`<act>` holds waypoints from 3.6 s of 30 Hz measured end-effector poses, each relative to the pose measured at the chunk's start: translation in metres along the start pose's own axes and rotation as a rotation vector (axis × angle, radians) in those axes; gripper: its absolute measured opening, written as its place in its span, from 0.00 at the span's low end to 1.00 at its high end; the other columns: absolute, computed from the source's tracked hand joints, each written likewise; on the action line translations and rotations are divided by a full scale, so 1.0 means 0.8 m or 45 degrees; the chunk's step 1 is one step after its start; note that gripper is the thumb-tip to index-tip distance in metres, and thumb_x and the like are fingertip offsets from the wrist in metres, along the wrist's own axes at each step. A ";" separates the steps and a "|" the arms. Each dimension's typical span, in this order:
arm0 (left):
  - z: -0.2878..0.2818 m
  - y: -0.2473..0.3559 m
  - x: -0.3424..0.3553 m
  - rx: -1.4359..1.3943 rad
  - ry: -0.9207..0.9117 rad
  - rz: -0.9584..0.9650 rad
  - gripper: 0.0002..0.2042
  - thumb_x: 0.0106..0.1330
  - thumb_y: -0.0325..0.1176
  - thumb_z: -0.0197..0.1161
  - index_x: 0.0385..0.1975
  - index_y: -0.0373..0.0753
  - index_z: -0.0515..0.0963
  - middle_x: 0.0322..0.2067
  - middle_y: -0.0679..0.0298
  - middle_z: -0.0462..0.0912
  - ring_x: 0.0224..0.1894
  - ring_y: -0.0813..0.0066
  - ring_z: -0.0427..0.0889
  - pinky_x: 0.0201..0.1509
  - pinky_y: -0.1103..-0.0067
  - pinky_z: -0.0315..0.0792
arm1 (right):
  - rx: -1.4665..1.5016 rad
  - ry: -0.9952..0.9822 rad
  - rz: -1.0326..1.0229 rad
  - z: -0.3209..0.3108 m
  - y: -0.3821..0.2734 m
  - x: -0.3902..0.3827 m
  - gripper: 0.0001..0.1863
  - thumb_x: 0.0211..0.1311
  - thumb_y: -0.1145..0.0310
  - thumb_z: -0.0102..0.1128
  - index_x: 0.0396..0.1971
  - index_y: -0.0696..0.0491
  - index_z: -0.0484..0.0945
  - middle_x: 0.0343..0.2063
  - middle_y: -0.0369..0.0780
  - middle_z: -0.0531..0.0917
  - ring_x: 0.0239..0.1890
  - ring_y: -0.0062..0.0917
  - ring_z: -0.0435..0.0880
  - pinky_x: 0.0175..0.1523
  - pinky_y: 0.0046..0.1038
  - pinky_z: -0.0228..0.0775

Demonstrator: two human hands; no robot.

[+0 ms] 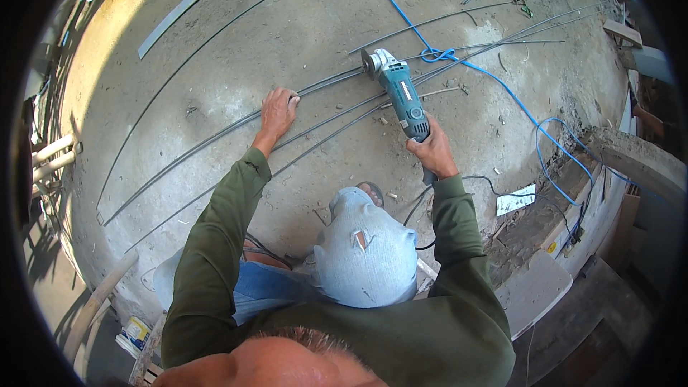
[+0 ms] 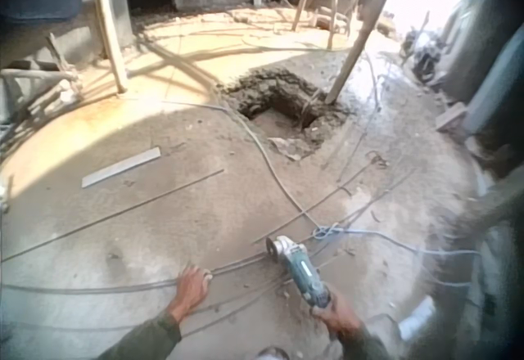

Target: The person cuts metal rods on a concrete floor using an angle grinder, holding the rod in place with one hand while operating the tool with the other.

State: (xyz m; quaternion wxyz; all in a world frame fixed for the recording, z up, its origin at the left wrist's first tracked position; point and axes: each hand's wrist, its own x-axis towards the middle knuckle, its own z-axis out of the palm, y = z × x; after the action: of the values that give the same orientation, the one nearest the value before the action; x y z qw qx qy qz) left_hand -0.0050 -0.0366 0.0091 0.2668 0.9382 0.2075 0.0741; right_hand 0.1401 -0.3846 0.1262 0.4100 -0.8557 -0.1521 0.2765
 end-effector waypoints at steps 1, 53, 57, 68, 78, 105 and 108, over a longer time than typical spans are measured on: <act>0.000 0.000 0.000 0.001 0.003 -0.001 0.07 0.63 0.38 0.61 0.36 0.45 0.79 0.37 0.63 0.77 0.45 0.60 0.75 0.49 0.65 0.66 | -0.005 -0.004 0.003 0.001 0.005 0.001 0.36 0.40 0.69 0.65 0.56 0.60 0.71 0.38 0.41 0.80 0.40 0.25 0.78 0.50 0.26 0.70; -0.018 0.015 -0.005 -0.238 0.056 -0.045 0.06 0.66 0.35 0.59 0.38 0.42 0.76 0.38 0.57 0.75 0.40 0.52 0.78 0.43 0.62 0.71 | -0.063 0.020 -0.043 -0.007 0.004 -0.008 0.38 0.39 0.67 0.67 0.57 0.58 0.71 0.37 0.43 0.82 0.38 0.29 0.80 0.48 0.29 0.71; -0.019 0.016 -0.005 -0.215 0.058 -0.045 0.06 0.65 0.36 0.59 0.38 0.42 0.76 0.38 0.57 0.75 0.39 0.52 0.78 0.42 0.62 0.71 | -0.089 0.025 -0.042 -0.007 0.002 -0.007 0.38 0.39 0.67 0.67 0.57 0.58 0.71 0.37 0.43 0.82 0.38 0.29 0.80 0.48 0.29 0.71; -0.028 0.024 -0.007 -0.228 0.080 -0.037 0.06 0.66 0.35 0.59 0.37 0.42 0.76 0.38 0.57 0.75 0.39 0.51 0.78 0.42 0.61 0.71 | -0.078 -0.017 0.025 -0.011 -0.007 -0.012 0.38 0.40 0.68 0.67 0.58 0.61 0.69 0.38 0.40 0.80 0.39 0.25 0.78 0.49 0.27 0.70; -0.033 0.023 -0.002 -0.188 0.124 0.000 0.05 0.65 0.35 0.59 0.36 0.42 0.75 0.37 0.58 0.75 0.39 0.52 0.79 0.42 0.61 0.71 | -0.031 -0.019 0.024 -0.012 -0.020 -0.015 0.37 0.41 0.70 0.66 0.58 0.61 0.69 0.38 0.36 0.80 0.38 0.22 0.77 0.48 0.24 0.70; -0.043 0.026 0.003 -0.153 0.165 0.014 0.05 0.64 0.35 0.61 0.36 0.43 0.76 0.36 0.59 0.75 0.38 0.54 0.79 0.40 0.63 0.72 | -0.007 -0.016 0.108 -0.008 -0.037 -0.009 0.34 0.40 0.68 0.66 0.54 0.61 0.72 0.36 0.37 0.80 0.36 0.21 0.76 0.46 0.25 0.70; -0.043 0.027 0.005 -0.153 0.161 0.012 0.05 0.64 0.35 0.61 0.35 0.43 0.76 0.36 0.60 0.75 0.37 0.54 0.79 0.40 0.62 0.72 | 0.055 -0.018 0.087 -0.008 -0.030 -0.005 0.34 0.41 0.68 0.66 0.54 0.61 0.72 0.36 0.37 0.80 0.36 0.21 0.76 0.47 0.24 0.70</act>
State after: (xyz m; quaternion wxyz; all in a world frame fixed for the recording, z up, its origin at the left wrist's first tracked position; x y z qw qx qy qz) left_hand -0.0028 -0.0353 0.0500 0.3088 0.9149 0.2146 0.1467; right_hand 0.1398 -0.3760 0.1497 0.4176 -0.8494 -0.1195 0.2997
